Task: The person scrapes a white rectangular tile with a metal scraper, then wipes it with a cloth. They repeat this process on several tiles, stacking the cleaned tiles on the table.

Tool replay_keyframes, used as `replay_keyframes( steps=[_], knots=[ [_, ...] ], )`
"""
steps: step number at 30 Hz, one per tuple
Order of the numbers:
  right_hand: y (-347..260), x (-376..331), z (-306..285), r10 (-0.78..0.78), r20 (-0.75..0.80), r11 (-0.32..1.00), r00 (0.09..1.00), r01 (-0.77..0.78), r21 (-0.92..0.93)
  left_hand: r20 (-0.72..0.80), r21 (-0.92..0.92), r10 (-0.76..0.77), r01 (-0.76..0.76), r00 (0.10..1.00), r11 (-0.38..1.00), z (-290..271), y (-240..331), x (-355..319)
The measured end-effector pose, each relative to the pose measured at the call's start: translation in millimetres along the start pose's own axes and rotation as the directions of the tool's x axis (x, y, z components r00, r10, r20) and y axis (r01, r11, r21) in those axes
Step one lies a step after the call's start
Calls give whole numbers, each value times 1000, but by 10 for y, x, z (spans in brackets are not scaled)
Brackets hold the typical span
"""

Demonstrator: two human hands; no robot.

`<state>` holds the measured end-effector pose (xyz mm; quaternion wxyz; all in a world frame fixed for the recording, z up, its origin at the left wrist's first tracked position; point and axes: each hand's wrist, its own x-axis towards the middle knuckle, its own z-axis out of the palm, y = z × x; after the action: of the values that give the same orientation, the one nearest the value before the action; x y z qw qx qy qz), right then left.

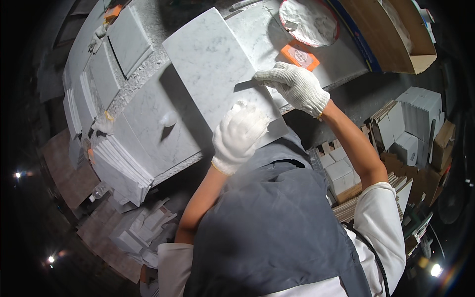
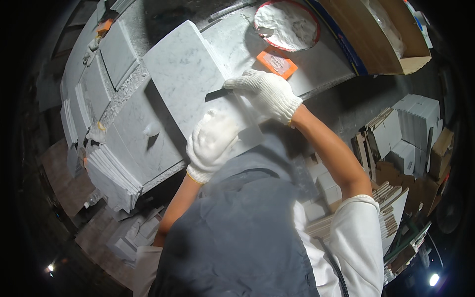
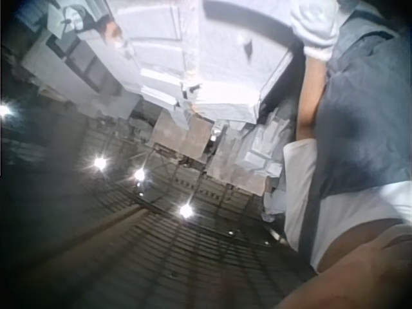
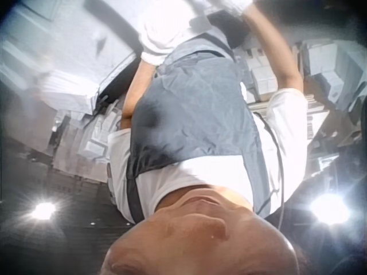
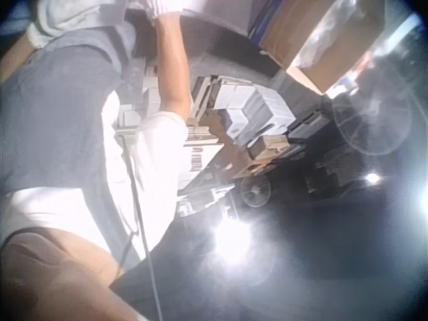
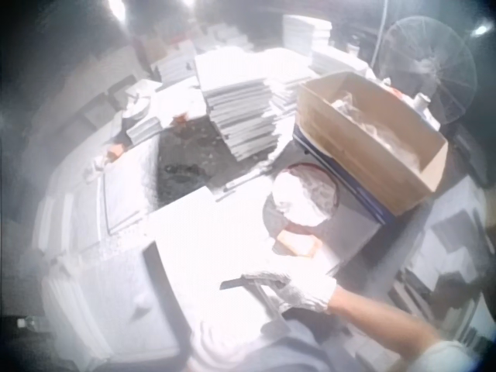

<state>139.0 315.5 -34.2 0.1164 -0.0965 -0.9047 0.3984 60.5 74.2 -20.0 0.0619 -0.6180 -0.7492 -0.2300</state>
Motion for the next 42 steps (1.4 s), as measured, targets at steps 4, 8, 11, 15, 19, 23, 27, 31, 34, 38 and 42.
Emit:
replay_keyframes(
  steps=[4, 8, 11, 15, 19, 23, 27, 31, 34, 38, 42],
  knots=[
    [15, 152, 44, 81, -16, 988, 997, -79, 129, -43, -157, -18, 11, 999, 988, -44, 28, 15],
    [21, 54, 21, 79, 43, 996, 996, -80, 38, -36, -331, -92, 75, 995, 941, -69, -12, 31],
    [30, -398, -215, 166, 239, 983, 957, -181, 44, -143, -421, -192, 115, 971, 900, -111, -2, -4],
    [-126, -854, -401, 590, 324, 514, 739, -654, 555, -46, -544, -476, 378, 878, 749, -274, 179, -101],
    [-556, -965, -114, 595, 254, 286, 763, -496, 820, 243, -643, -600, 589, 763, 489, -400, 367, -23],
    [-830, -960, 72, 510, 319, 261, 799, -497, 828, 465, -656, -601, 709, 650, 260, -465, 411, 250],
    [-904, -920, 82, 390, 205, 424, 898, -373, 825, 720, -426, -548, 895, 425, 134, -509, 314, 490],
    [-891, -919, -6, 427, 246, 370, 870, -416, 831, 741, -506, -485, 861, 464, 51, -518, 333, 519],
    [-874, -920, -79, 513, 288, 385, 809, -516, 765, 767, -479, -438, 872, 469, 96, -544, 344, 440],
    [-838, -856, -164, 649, 254, 348, 717, -577, 739, 739, -419, -421, 849, 525, 323, -602, 285, 333],
    [-823, -816, -177, 622, 254, 359, 740, -559, 748, 859, -358, -363, 931, 360, 76, -647, 268, 290]
  ],
)
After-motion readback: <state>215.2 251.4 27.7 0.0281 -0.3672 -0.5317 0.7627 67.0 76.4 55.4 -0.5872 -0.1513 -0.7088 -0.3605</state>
